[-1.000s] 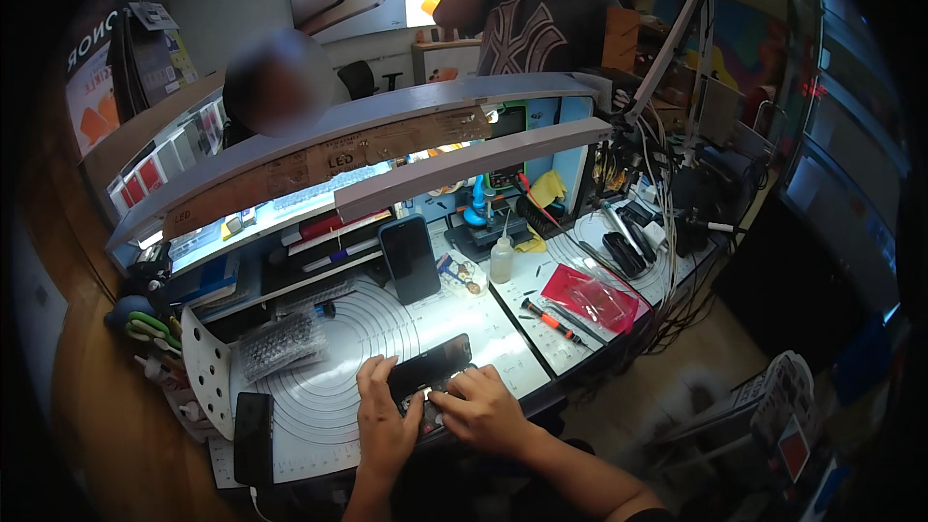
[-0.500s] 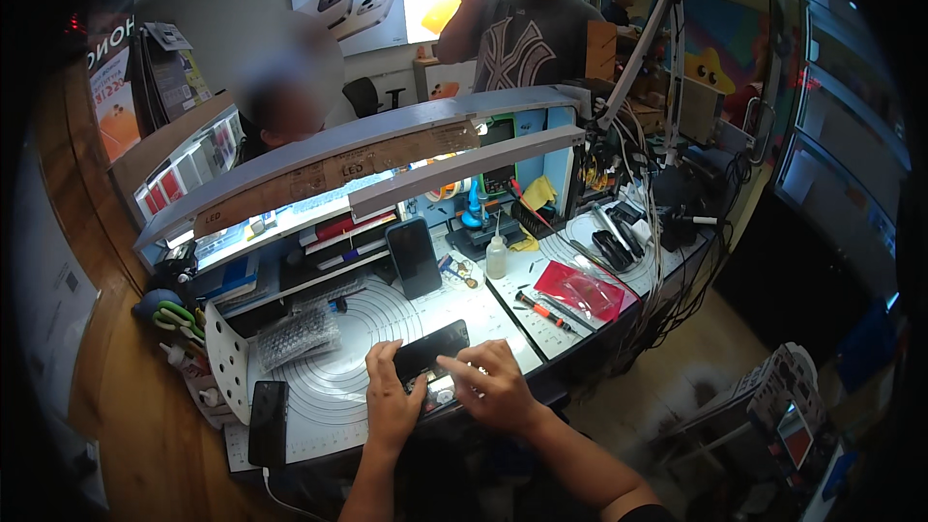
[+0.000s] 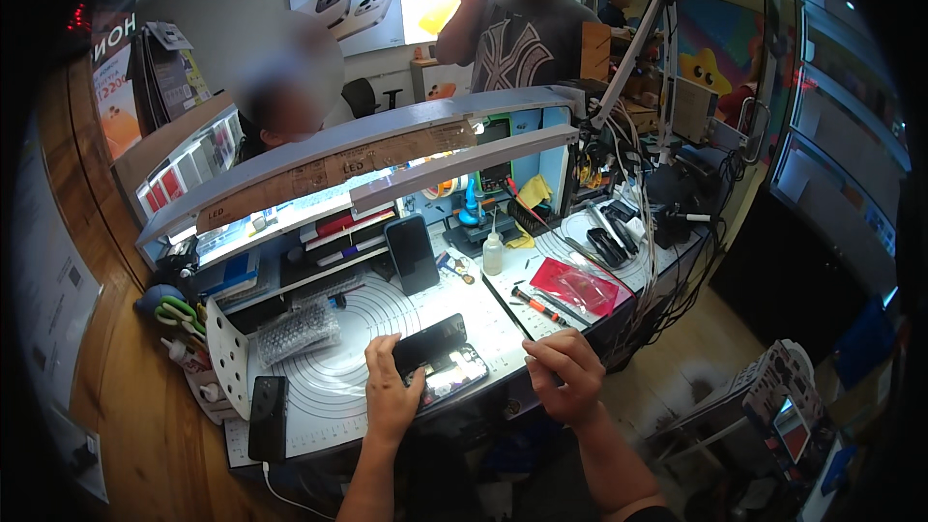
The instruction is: The person repairs a smartphone with a screwdriver. They remove small screws, detach internal connectors, and handle the battery and casing at a workbench.
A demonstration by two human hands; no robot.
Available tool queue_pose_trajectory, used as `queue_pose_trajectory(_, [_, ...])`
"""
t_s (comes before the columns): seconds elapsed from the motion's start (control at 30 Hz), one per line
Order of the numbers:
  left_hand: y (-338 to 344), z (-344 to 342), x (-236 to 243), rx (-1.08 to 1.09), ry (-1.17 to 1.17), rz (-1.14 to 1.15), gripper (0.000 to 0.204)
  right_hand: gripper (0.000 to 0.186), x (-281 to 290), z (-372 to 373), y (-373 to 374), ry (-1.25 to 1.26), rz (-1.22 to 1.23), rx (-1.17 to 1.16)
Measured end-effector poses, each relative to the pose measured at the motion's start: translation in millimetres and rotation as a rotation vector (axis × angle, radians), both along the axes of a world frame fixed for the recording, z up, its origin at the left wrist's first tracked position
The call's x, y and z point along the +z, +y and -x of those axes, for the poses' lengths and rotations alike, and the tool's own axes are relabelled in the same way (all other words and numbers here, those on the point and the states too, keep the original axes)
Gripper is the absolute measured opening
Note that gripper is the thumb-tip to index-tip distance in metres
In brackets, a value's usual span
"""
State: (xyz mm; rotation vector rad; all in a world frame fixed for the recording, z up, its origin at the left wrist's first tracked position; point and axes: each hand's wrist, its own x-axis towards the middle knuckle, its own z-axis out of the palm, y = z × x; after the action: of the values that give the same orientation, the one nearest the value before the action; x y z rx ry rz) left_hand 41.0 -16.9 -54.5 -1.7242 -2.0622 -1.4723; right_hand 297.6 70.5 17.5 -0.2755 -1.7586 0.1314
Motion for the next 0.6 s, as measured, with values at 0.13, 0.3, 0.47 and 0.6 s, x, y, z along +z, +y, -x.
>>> queue_pose_trajectory(0.13, [-0.6,-0.2,1.1,0.0,-0.017,0.012,0.069,0.028,-4.4,-6.0,-0.6,0.032,0.054,-0.032])
queue_pose_trajectory(0.3, [0.4,0.5,-0.2,-0.004,-0.013,0.011,0.068,0.026,-2.2,-10.6,-1.5,0.043,0.069,-0.047])
queue_pose_trajectory(0.47, [0.0,0.9,-0.1,-0.004,-0.021,0.014,0.068,0.025,-5.4,-12.5,-1.2,0.051,0.084,-0.049])
queue_pose_trajectory(0.6, [1.1,1.6,-1.2,-0.007,-0.003,0.002,0.069,0.025,-4.5,-14.6,-1.8,0.058,0.083,-0.065])
